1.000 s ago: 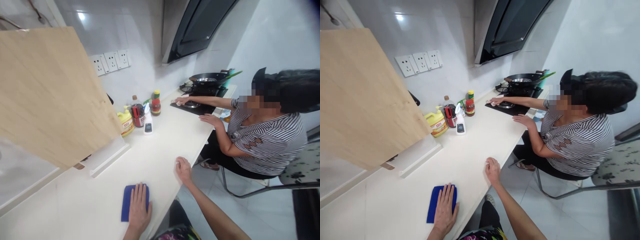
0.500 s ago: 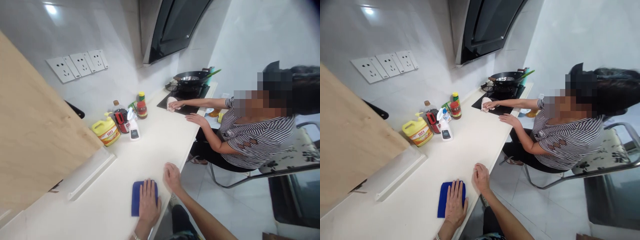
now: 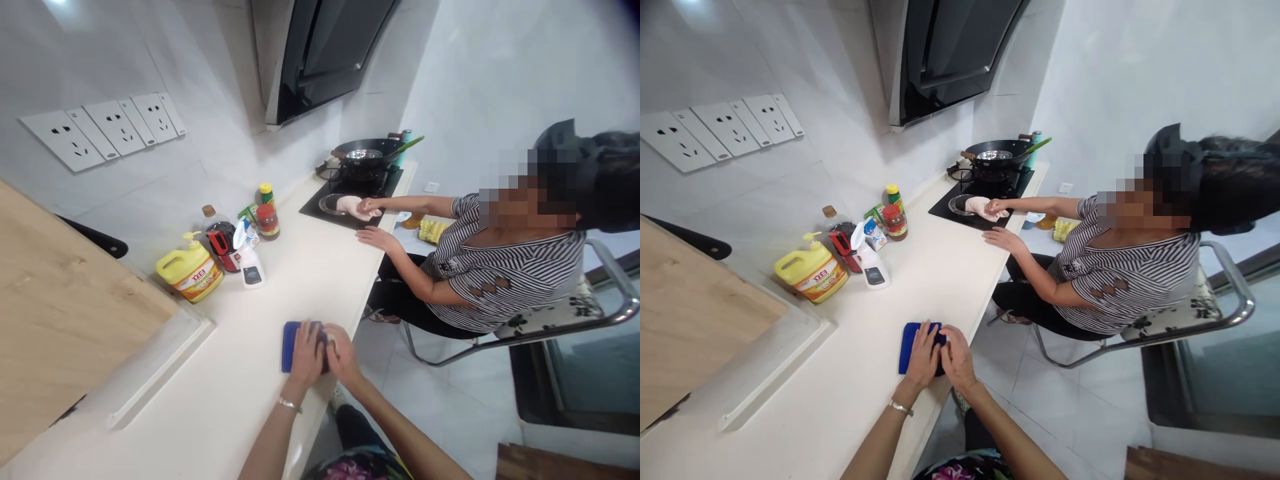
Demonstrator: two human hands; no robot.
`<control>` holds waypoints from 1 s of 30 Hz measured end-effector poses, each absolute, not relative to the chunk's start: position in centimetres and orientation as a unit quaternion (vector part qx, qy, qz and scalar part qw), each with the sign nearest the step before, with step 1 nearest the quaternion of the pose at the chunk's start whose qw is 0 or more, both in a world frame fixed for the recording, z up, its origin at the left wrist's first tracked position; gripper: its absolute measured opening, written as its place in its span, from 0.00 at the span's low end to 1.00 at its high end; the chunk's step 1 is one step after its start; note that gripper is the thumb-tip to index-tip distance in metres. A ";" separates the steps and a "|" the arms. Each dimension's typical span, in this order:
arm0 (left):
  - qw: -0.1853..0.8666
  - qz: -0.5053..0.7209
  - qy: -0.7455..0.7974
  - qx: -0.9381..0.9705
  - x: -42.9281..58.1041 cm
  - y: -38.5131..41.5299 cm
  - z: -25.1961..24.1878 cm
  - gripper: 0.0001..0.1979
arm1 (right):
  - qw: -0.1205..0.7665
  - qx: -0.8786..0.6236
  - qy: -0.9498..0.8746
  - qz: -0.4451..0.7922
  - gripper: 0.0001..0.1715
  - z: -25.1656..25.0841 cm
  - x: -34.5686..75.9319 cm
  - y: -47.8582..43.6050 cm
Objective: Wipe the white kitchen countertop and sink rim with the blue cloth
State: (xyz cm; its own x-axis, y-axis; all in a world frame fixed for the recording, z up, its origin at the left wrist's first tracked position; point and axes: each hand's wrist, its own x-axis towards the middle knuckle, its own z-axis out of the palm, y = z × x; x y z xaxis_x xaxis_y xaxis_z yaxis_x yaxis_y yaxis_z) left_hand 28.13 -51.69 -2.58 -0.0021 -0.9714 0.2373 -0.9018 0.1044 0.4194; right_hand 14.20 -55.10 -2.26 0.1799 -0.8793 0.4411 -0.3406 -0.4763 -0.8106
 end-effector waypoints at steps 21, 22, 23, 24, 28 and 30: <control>0.214 0.040 -0.517 0.828 41.3 -42.7 -5.2 0.33 | 0.075 -0.894 0.380 -0.223 0.34 -2.9 15.1 -56.2; 0.212 0.039 -0.517 0.829 41.2 -42.7 -5.1 0.34 | 0.075 -0.896 0.379 -0.219 0.34 -2.8 14.6 -56.8; 0.211 0.039 -0.516 0.829 41.1 -42.6 -5.1 0.34 | 0.075 -0.897 0.379 -0.215 0.34 -2.6 14.1 -57.5; 0.212 0.040 -0.515 0.829 41.1 -42.6 -5.0 0.34 | 0.075 -0.897 0.380 -0.212 0.33 -2.6 13.8 -58.2; 0.210 0.064 -0.522 0.824 41.3 -41.9 -4.9 0.33 | 0.067 -0.894 0.388 -0.213 0.33 -2.5 13.2 -61.0; 0.205 0.082 -0.534 0.816 41.6 -41.3 -5.0 0.33 | 0.061 -0.890 0.395 -0.218 0.32 -2.5 13.2 -62.4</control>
